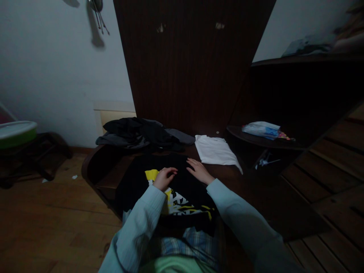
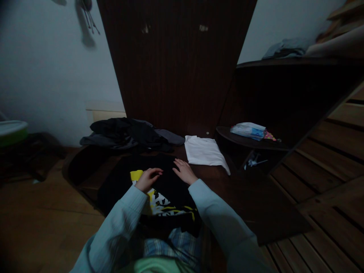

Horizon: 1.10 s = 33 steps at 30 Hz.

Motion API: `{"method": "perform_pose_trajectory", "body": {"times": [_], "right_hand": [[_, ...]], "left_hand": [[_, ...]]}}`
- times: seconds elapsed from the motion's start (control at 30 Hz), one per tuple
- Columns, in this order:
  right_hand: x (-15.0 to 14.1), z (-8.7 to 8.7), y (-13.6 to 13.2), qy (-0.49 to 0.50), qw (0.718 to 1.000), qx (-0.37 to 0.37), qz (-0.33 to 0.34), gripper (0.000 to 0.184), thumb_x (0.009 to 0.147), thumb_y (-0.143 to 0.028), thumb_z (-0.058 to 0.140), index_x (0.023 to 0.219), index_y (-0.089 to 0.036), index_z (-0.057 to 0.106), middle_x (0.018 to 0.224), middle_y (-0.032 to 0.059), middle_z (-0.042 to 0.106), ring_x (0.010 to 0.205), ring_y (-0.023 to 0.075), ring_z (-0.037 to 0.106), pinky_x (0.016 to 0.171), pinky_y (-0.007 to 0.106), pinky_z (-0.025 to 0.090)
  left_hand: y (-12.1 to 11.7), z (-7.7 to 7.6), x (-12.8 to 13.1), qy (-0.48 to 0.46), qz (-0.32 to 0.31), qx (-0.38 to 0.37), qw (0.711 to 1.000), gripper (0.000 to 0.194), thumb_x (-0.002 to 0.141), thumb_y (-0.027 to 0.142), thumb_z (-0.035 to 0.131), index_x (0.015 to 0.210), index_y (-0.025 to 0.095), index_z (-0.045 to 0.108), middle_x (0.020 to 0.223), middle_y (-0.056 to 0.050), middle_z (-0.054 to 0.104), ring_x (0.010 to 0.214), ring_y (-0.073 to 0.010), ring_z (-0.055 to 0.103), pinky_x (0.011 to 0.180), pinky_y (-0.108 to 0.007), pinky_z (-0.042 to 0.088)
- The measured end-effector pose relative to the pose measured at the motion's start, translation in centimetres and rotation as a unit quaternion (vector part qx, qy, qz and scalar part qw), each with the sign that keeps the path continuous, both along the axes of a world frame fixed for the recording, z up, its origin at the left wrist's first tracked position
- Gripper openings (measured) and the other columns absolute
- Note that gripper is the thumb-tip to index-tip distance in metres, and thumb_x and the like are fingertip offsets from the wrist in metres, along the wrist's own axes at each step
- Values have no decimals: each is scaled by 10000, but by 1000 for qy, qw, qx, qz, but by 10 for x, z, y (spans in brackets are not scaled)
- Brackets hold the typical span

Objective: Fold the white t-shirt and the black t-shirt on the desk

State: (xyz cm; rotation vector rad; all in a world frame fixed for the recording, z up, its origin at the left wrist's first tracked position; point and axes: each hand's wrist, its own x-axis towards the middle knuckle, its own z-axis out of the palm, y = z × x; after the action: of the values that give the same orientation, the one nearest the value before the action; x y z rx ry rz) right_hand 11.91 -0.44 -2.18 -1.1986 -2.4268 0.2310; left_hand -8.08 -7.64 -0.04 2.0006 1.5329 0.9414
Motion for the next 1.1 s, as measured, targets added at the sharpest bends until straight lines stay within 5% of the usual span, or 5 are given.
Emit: {"method": "perform_pose_trajectory", "body": {"times": [0.27,0.43,0.53,0.77,1.1], "right_hand": [[-1,1,-3,-14,1000,8,-3,401,835,-324,403,1185,-154,496,1292,93,443,1205,203,376,1005,390,304],[2,11,-1,-39,999,-16,3,400,832,-335,416,1178,-158,507,1292,89,443,1196,209,389,986,382,329],[0,26,6,-73,996,-42,8,313,821,-331,443,1054,-190,597,1208,72,528,1119,213,472,938,344,380],[-21,41,21,-111,990,-48,-71,203,717,-208,588,916,-172,604,1039,109,581,972,248,548,809,331,427],[-25,38,57,-80,980,-127,-131,440,590,-272,709,996,-153,584,931,90,629,874,225,587,707,285,451]], "left_hand": [[-17,1,1,90,-67,-6,994,348,695,137,540,1023,236,601,1124,-41,595,1055,-197,495,938,-354,364],[-41,16,-36,94,-140,-44,985,428,676,283,597,1100,237,559,1233,-59,515,1122,-197,469,970,-322,342],[-34,33,-79,90,-88,-59,990,345,672,309,587,1008,236,600,1161,-41,573,1104,-186,490,962,-280,351],[11,40,-161,161,214,-95,959,573,648,298,588,1178,164,418,1134,-91,580,1060,-224,528,878,-291,420],[41,26,-159,167,218,-127,953,519,569,251,665,1069,181,547,1024,-79,638,965,-246,580,782,-278,463]]}}
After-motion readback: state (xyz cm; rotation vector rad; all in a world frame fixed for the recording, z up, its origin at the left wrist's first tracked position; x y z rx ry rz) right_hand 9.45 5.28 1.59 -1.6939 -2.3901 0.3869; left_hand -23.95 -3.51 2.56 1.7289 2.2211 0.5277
